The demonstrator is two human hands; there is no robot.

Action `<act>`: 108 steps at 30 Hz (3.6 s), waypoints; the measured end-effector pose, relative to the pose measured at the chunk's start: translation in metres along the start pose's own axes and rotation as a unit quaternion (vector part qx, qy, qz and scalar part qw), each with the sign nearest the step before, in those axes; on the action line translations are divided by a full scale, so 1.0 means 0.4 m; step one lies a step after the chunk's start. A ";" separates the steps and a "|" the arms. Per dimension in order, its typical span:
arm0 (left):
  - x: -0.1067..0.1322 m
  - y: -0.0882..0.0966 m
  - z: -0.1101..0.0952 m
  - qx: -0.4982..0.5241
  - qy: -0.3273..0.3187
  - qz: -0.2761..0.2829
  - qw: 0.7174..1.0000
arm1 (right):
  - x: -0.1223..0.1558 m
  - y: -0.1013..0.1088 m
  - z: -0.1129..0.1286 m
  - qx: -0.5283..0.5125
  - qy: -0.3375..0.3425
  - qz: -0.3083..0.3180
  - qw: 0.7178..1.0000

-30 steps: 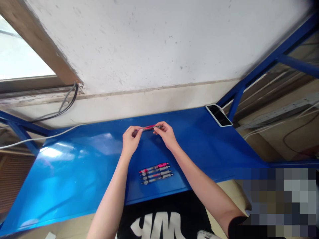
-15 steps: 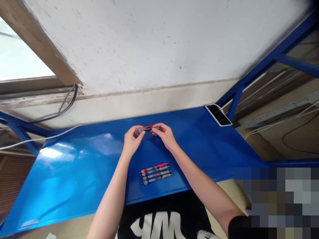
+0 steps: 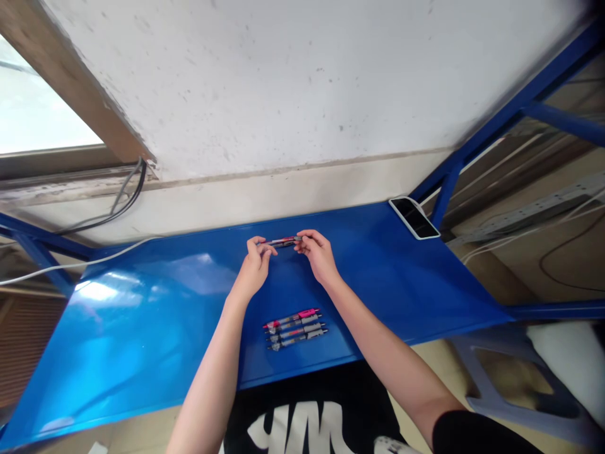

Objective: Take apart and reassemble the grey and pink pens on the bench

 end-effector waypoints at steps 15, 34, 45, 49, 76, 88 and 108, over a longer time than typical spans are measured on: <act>-0.003 0.034 -0.020 -0.042 -0.005 -0.045 0.998 | 0.007 -0.009 0.015 0.058 0.033 0.016 0.998; -0.004 0.028 -0.015 -0.072 -0.027 -0.018 0.997 | 0.011 -0.032 0.016 0.113 0.071 0.051 0.990; 0.000 0.029 -0.009 -0.025 0.022 -0.014 0.999 | 0.021 -0.054 0.010 0.144 0.065 0.118 0.980; -0.002 0.026 -0.011 -0.016 0.024 -0.013 1.000 | 0.014 -0.048 0.000 0.164 0.060 0.105 0.979; 0.001 0.021 -0.001 -0.034 0.024 0.009 0.999 | 0.015 -0.016 0.045 0.319 0.108 0.084 0.938; 0.000 0.012 -0.002 -0.040 0.020 0.020 0.999 | 0.017 -0.019 0.052 0.368 0.131 0.072 0.918; -0.001 0.011 -0.009 -0.045 0.019 0.018 0.999 | 0.027 -0.047 0.030 0.271 0.130 0.144 0.943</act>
Point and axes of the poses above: each hand's wrist, its own x-axis away from the middle knuckle, its own y-axis out of the back of the hand, z = x × y, the point moved 7 cm from there along -x, towards the middle knuckle, and after that the axes turned 11 degrees about x, right-handed, at the moved point
